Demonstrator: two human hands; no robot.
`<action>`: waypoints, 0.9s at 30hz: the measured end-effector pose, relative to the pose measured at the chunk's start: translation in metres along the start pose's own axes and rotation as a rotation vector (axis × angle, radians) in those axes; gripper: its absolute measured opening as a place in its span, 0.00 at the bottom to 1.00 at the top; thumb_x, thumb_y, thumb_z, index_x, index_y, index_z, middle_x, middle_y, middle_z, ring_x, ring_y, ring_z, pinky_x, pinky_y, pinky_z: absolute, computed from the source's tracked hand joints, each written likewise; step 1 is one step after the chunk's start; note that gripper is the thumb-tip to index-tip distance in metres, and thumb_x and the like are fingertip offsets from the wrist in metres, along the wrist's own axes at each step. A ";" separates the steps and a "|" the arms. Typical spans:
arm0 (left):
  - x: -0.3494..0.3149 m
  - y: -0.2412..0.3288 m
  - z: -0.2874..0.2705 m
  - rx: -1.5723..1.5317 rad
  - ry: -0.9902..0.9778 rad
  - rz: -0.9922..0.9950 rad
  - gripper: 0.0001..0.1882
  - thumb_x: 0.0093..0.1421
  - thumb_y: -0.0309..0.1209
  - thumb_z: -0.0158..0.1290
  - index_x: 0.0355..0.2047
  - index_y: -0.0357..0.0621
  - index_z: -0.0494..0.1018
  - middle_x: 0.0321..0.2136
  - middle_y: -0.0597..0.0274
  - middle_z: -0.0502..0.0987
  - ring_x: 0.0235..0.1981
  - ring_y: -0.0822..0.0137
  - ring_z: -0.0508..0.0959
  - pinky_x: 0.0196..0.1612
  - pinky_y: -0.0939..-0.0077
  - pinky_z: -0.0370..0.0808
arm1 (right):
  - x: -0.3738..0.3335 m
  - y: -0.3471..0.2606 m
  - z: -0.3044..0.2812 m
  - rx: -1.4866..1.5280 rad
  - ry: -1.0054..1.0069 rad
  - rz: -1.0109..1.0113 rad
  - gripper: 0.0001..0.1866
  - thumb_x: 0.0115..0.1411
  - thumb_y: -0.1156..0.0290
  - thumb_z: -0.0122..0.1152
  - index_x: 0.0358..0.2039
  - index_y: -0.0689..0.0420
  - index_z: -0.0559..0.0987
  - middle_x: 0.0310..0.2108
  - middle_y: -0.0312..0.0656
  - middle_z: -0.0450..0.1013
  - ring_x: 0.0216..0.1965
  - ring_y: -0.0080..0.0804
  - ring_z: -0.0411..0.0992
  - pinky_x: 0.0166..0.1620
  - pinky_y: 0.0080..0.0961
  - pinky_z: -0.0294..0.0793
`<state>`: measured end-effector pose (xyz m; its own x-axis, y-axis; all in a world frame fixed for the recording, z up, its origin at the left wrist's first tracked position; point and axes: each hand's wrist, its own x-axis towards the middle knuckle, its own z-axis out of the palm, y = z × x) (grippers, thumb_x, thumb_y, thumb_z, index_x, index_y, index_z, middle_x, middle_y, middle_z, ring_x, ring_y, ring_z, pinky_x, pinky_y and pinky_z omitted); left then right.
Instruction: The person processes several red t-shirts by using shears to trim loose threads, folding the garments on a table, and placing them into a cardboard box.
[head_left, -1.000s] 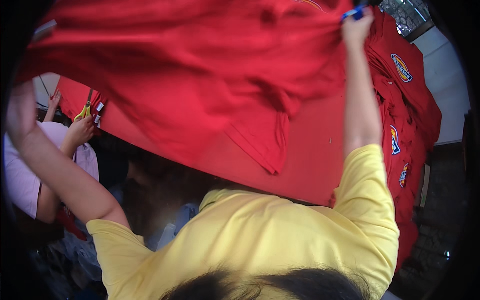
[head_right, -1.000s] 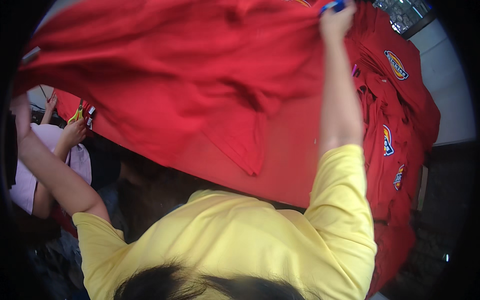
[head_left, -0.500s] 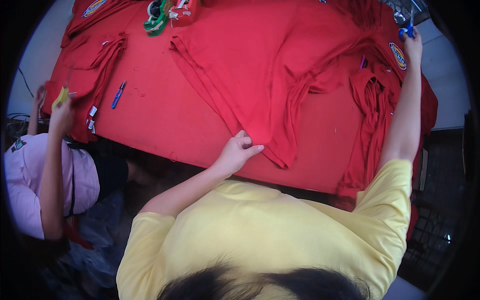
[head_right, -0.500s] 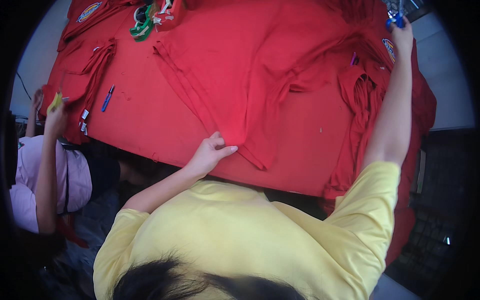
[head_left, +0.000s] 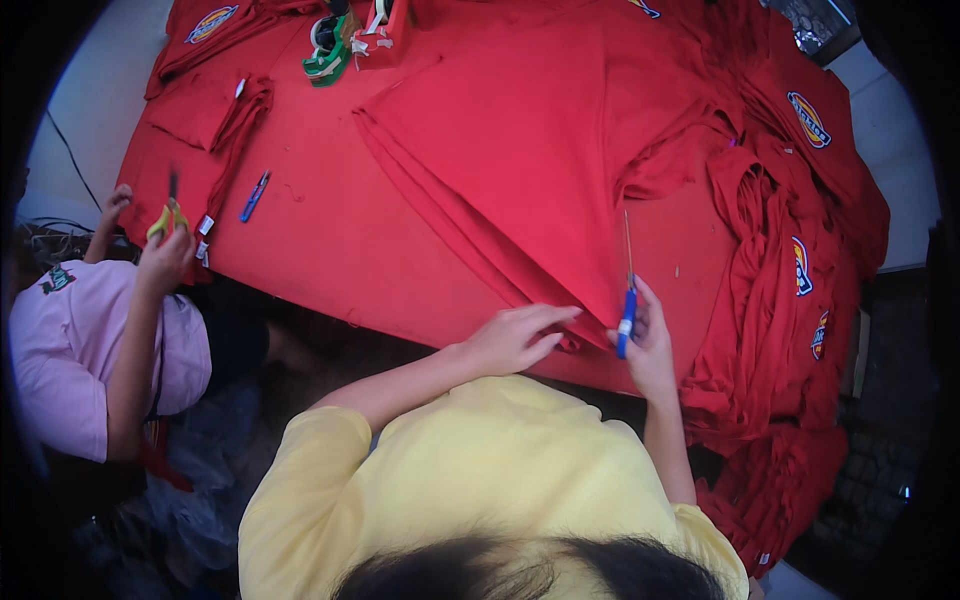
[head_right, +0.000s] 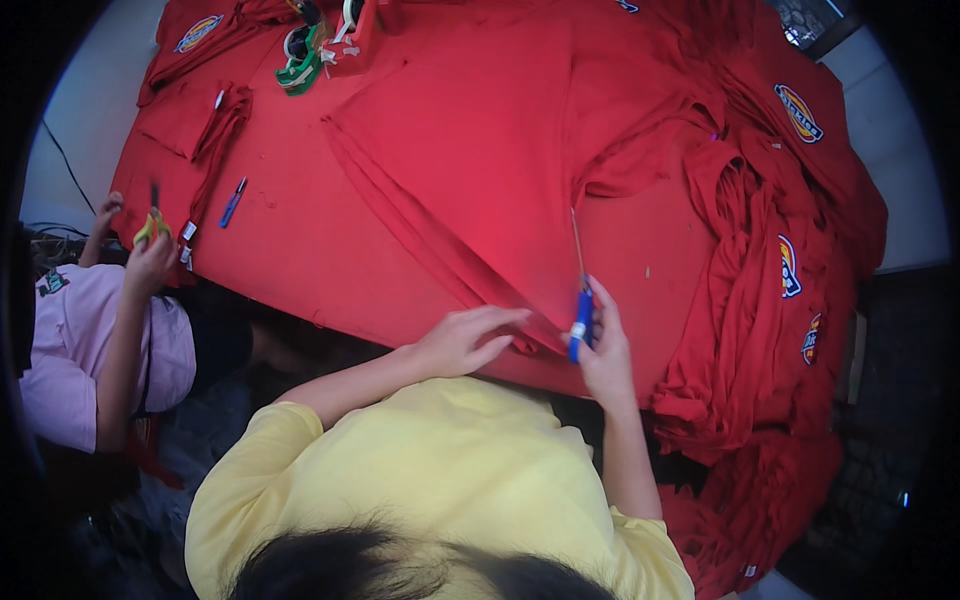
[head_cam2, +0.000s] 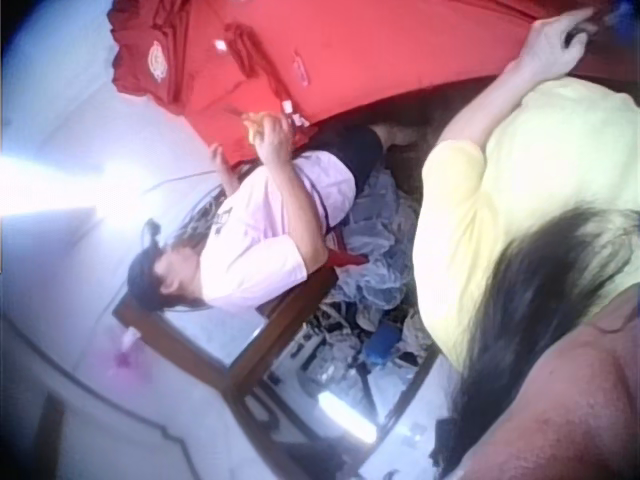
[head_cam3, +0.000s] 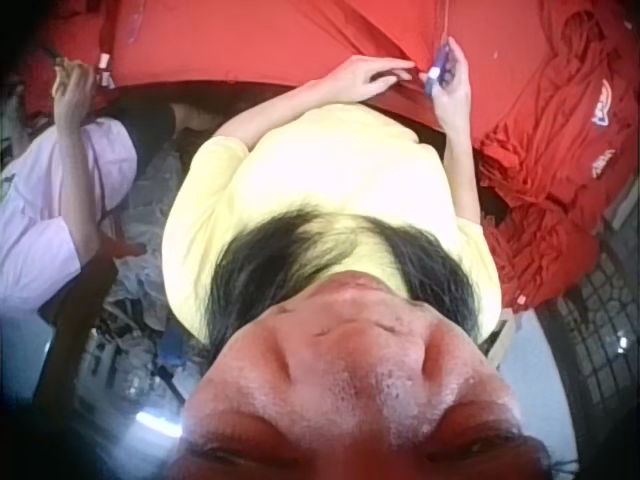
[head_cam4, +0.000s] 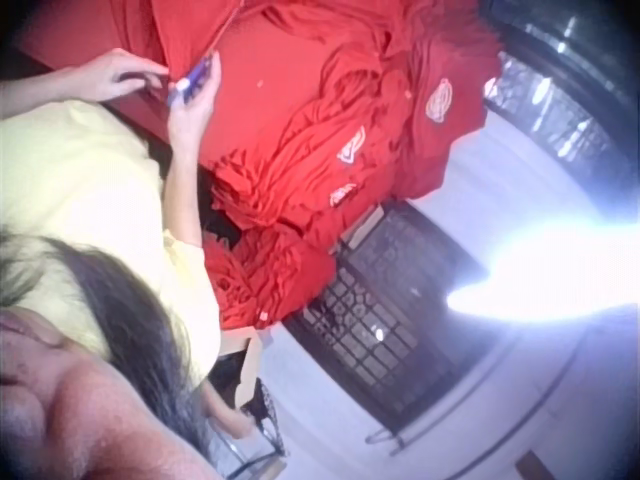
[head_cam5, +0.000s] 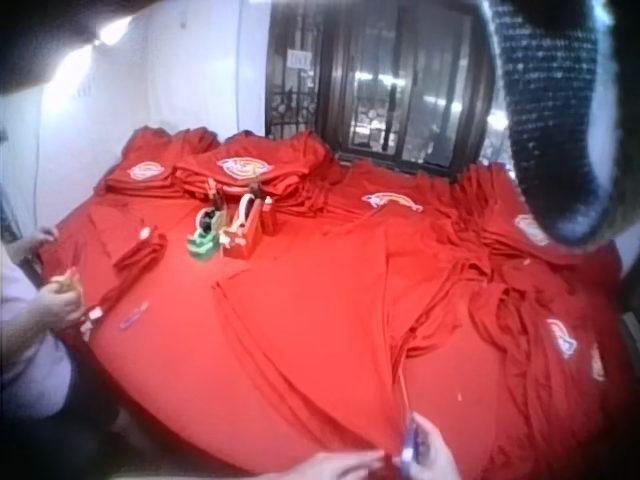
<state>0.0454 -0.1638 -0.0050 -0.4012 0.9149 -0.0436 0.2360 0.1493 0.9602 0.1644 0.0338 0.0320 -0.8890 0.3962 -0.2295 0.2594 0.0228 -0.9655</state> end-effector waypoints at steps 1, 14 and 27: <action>-0.010 -0.023 -0.003 0.366 0.203 0.256 0.28 0.57 0.36 0.53 0.58 0.45 0.64 0.55 0.53 0.67 0.55 0.48 0.69 0.57 0.59 0.66 | -0.003 0.004 -0.017 -0.053 -0.005 0.032 0.40 0.51 0.88 0.57 0.64 0.52 0.57 0.37 0.37 0.63 0.37 0.22 0.66 0.42 0.18 0.72; -0.070 -0.142 -0.251 1.212 0.893 -0.702 0.44 0.58 0.63 0.41 0.66 0.49 0.49 0.67 0.53 0.45 0.68 0.53 0.44 0.66 0.44 0.38 | 0.046 0.053 -0.156 0.018 0.390 0.003 0.26 0.63 0.79 0.46 0.62 0.53 0.58 0.29 0.36 0.67 0.26 0.23 0.72 0.32 0.21 0.80; -0.170 -0.079 -0.026 1.004 1.040 -0.475 0.31 0.61 0.35 0.52 0.63 0.46 0.56 0.64 0.47 0.53 0.66 0.45 0.50 0.63 0.49 0.51 | 0.077 0.048 -0.160 -1.278 0.596 -0.103 0.19 0.58 0.73 0.55 0.50 0.63 0.72 0.37 0.53 0.73 0.40 0.51 0.72 0.43 0.43 0.71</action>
<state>0.0717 -0.3414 -0.0665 -0.9358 0.1117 0.3343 0.2228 0.9224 0.3155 0.1691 0.2120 -0.0120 -0.7176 0.6573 0.2302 0.6480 0.7513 -0.1252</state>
